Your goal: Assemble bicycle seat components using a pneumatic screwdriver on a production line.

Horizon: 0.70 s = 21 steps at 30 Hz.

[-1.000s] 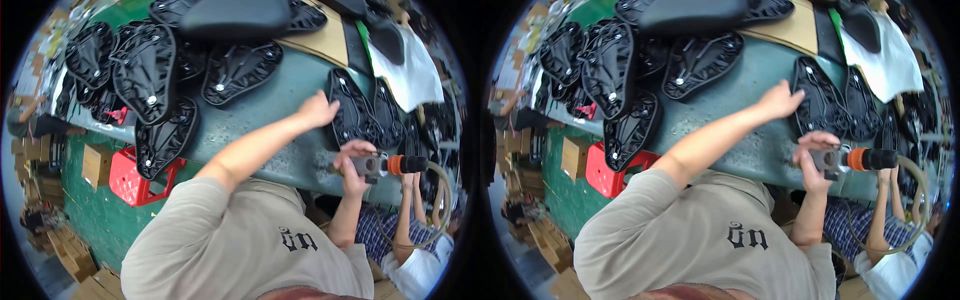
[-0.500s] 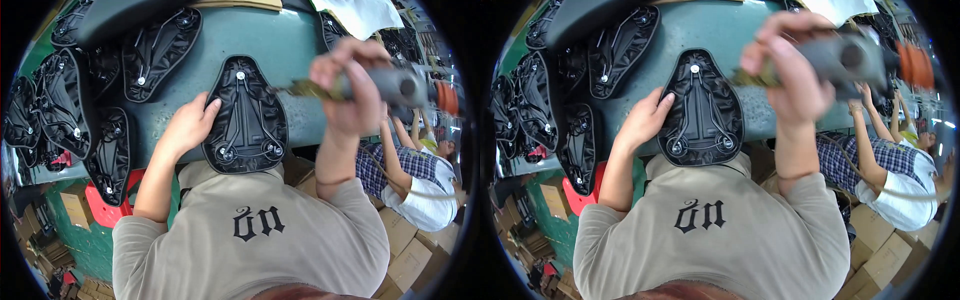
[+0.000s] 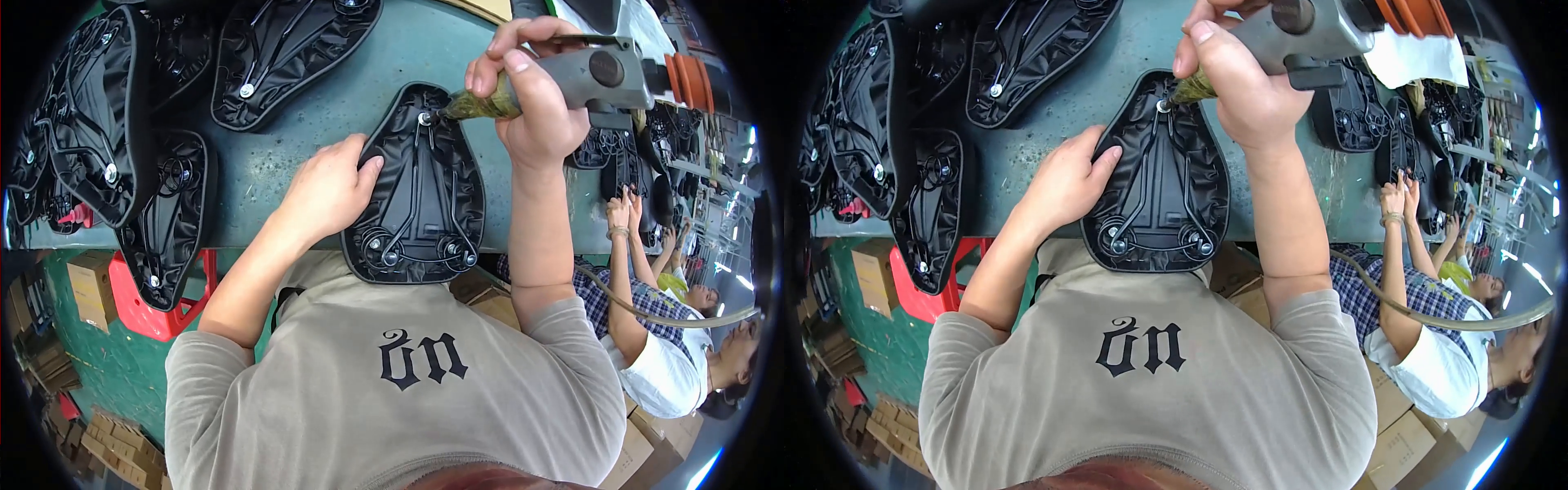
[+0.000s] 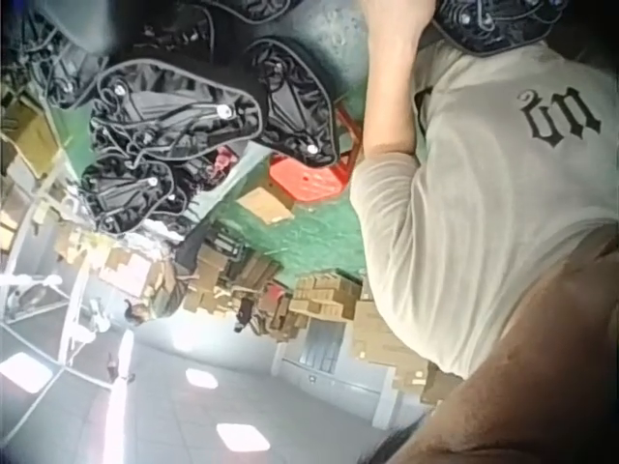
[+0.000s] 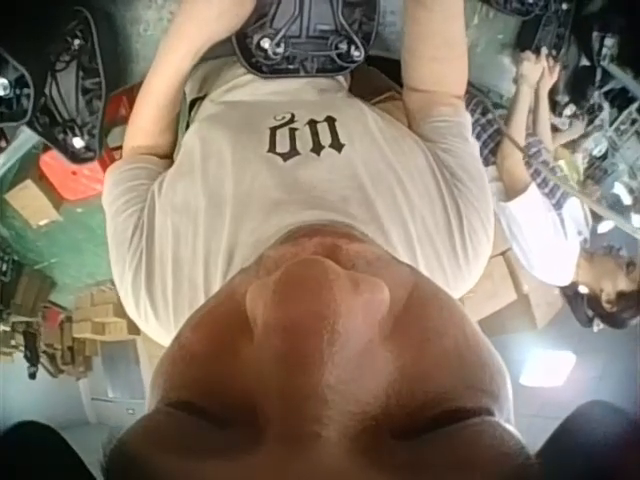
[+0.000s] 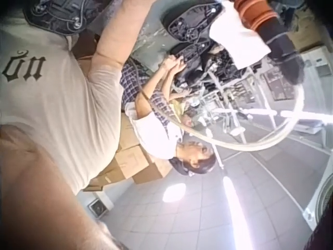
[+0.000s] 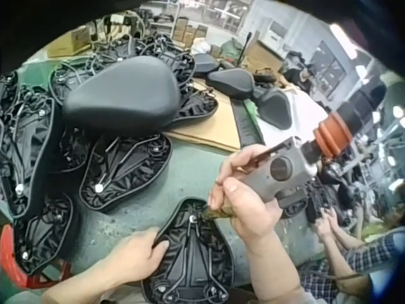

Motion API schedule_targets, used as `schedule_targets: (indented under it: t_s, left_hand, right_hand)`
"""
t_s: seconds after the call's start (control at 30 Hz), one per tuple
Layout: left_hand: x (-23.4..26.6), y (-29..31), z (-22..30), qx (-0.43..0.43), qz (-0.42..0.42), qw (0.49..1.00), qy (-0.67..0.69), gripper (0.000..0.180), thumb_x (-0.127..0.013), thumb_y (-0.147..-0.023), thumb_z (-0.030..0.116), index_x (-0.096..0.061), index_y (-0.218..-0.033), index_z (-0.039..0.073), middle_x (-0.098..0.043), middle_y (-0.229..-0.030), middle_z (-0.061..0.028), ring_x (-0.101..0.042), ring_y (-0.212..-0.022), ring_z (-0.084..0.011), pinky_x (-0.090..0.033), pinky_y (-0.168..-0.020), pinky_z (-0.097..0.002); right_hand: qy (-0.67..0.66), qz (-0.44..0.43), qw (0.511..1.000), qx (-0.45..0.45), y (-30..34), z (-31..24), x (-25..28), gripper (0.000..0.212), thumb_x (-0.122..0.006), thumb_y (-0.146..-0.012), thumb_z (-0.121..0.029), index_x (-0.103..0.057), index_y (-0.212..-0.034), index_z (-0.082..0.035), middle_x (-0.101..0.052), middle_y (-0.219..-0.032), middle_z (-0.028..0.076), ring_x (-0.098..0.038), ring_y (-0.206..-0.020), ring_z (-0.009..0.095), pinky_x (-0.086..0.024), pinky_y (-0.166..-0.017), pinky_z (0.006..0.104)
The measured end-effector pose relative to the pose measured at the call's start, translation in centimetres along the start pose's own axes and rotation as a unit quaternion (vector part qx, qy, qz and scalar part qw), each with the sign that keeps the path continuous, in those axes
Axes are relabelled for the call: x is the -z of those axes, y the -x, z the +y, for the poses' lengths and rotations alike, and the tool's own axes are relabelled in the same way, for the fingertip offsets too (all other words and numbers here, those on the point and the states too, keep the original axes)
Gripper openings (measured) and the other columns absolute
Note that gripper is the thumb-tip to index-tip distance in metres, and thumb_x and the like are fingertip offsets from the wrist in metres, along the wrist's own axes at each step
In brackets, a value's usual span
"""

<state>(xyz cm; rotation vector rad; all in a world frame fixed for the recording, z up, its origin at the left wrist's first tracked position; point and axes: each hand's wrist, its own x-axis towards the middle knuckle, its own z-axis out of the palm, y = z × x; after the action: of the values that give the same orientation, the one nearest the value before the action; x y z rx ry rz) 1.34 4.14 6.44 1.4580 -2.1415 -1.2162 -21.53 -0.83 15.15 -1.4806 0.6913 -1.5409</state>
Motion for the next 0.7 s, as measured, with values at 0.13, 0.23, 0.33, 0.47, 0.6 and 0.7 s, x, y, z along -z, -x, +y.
schedule_targets:
  t_s: [0.13, 0.23, 0.33, 0.47, 0.6, 0.7]
  left_hand:
    - [-0.2, -0.5, -0.6, -0.021, -0.007, 1.000, 0.009, 0.036, -0.056, -0.102, 0.028, -0.058, -0.119, -0.004, -0.068, -0.109, -0.0279, -0.063, -0.109, -0.0464, -0.050, -0.093, -0.0542]
    - [-0.3, -0.6, -0.6, -0.028, 0.008, 0.999, 0.030, 0.036, -0.057, -0.102, 0.028, -0.058, -0.118, -0.004, -0.068, -0.106, -0.0285, -0.063, -0.107, -0.0466, -0.050, -0.092, -0.0543]
    - [-0.3, -0.6, -0.5, -0.017, 0.009, 0.999, 0.030, 0.036, -0.057, -0.102, 0.028, -0.058, -0.118, -0.004, -0.068, -0.105, -0.0285, -0.064, -0.107, -0.0466, -0.050, -0.092, -0.0540]
    - [-0.4, -0.4, -0.3, -0.014, 0.021, 0.999, 0.030, 0.036, -0.057, -0.102, 0.028, -0.058, -0.118, -0.004, -0.068, -0.104, -0.0285, -0.064, -0.106, -0.0465, -0.050, -0.092, -0.0537]
    - [-0.1, -0.3, 0.0, 0.008, 0.019, 0.999, 0.032, 0.038, -0.057, -0.102, 0.032, -0.060, -0.117, -0.003, -0.069, -0.105, -0.0300, -0.064, -0.105, -0.0478, -0.051, -0.091, -0.0540]
    - [0.4, -0.4, 0.3, 0.043, -0.016, 0.999, 0.018, 0.040, -0.057, -0.102, 0.035, -0.061, -0.117, -0.001, -0.069, -0.103, -0.0309, -0.065, -0.104, -0.0485, -0.051, -0.090, -0.0541]
  right_hand:
    - [-0.016, 0.040, 0.998, -0.035, -0.7, 0.5, -1.8, 0.023, -0.055, -0.092, 0.000, -0.051, -0.114, 0.000, -0.062, -0.095, 0.019, -0.063, -0.066, 0.024, -0.053, -0.063, 0.0397]
    - [-0.019, 0.077, 0.993, -0.087, -1.3, 0.4, -2.1, 0.021, -0.064, -0.088, 0.000, -0.052, -0.106, -0.001, -0.064, -0.082, 0.015, -0.063, -0.059, 0.022, -0.053, -0.056, 0.0332]
    - [-0.006, 0.087, 0.987, -0.132, -1.6, 0.8, -2.0, 0.019, -0.064, -0.088, 0.001, -0.053, -0.103, -0.001, -0.064, -0.078, 0.014, -0.063, -0.059, 0.021, -0.052, -0.055, 0.0324]
    - [0.016, 0.087, 0.984, -0.153, -1.8, 1.7, -1.6, 0.016, -0.065, -0.089, -0.001, -0.054, -0.101, 0.000, -0.066, -0.080, 0.014, -0.063, -0.057, 0.019, -0.051, -0.053, 0.0284]
    - [-0.116, 0.023, 0.993, -0.025, -1.8, 1.5, -1.9, 0.015, -0.064, -0.090, -0.001, -0.057, -0.103, 0.002, -0.066, -0.078, 0.014, -0.064, -0.057, 0.019, -0.051, -0.052, 0.0275]
    - [0.007, 0.104, 0.990, -0.098, -1.5, 0.3, -3.0, 0.014, -0.063, -0.090, -0.001, -0.058, -0.104, 0.003, -0.067, -0.077, 0.013, -0.064, -0.056, 0.018, -0.051, -0.053, 0.0274]
